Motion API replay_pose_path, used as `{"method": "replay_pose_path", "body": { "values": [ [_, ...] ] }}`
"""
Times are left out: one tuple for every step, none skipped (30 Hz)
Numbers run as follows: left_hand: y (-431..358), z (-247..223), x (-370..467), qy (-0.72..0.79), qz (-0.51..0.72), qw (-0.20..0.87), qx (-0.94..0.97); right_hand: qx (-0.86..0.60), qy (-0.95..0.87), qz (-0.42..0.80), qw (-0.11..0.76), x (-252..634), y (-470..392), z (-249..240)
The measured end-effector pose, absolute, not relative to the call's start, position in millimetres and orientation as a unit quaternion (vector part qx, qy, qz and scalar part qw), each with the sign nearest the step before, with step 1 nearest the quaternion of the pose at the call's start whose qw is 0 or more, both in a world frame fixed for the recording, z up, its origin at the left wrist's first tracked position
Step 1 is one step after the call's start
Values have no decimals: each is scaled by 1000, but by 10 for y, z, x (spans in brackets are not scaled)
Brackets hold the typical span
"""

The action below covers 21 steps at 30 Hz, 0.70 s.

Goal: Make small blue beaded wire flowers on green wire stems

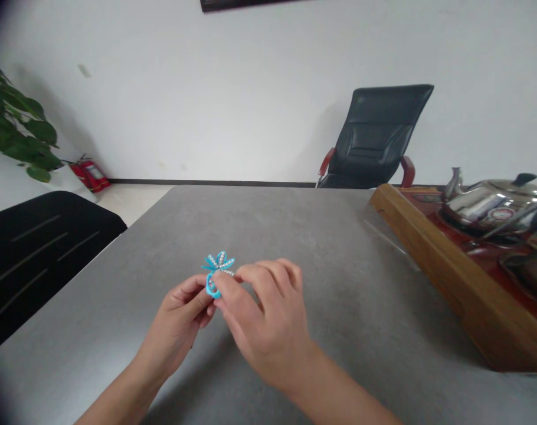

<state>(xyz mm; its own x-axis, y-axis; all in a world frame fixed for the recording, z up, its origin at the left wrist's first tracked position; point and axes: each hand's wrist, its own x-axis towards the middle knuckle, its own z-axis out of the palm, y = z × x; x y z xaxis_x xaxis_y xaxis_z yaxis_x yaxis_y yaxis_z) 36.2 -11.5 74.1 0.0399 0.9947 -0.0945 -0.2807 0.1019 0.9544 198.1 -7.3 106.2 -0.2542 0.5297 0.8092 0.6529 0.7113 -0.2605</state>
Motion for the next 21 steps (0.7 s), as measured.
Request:
{"method": "replay_pose_path", "body": {
  "values": [
    [-115,731,367,449,535,584,414,-377,-787,-66,484,1960,-67,1068],
    [-115,720,369,457,536,570,424,-382,-783,-62,486,1945,-59,1071],
    [-114,710,369,465,534,556,434,-389,-781,-54,485,1936,-50,1072],
    [-113,701,366,473,533,543,444,-395,-781,-48,482,1932,-43,1071],
    [-112,693,363,480,533,530,452,-399,-782,-45,478,1932,-38,1069],
    [-111,687,360,487,533,518,458,-401,-784,-44,472,1935,-36,1065],
    [-110,683,357,493,534,508,463,-402,-786,-46,467,1940,-36,1061],
    [-110,681,356,498,534,500,466,-402,-788,-49,464,1945,-37,1057],
    [-111,681,356,502,533,494,468,-402,-789,-52,462,1949,-40,1053],
    [-112,684,357,506,531,491,470,-404,-788,-57,461,1952,-44,1049],
    [-115,688,360,510,529,489,471,-406,-788,-62,459,1953,-47,1048],
    [-118,695,362,512,526,486,473,-408,-787,-68,458,1952,-49,1049],
    [-123,703,365,514,525,483,476,-410,-787,-74,456,1951,-50,1053],
    [-128,713,368,517,524,478,480,-410,-787,-81,454,1949,-49,1058],
    [-133,724,370,519,522,472,485,-410,-787,-90,452,1948,-48,1066],
    [-138,735,372,522,519,466,490,-409,-787,-98,451,1948,-46,1073],
    [-142,746,374,526,517,460,495,-408,-788,-107,449,1949,-44,1080],
    [-146,757,376,530,515,454,498,-406,-789,-116,446,1951,-42,1085],
    [-149,766,379,533,514,449,500,-404,-791,-123,443,1954,-40,1089],
    [-151,775,381,537,515,445,499,-402,-793,-129,440,1957,-39,1091],
    [-152,782,384,539,517,442,496,-399,-794,-134,438,1960,-38,1091]
  ]
}}
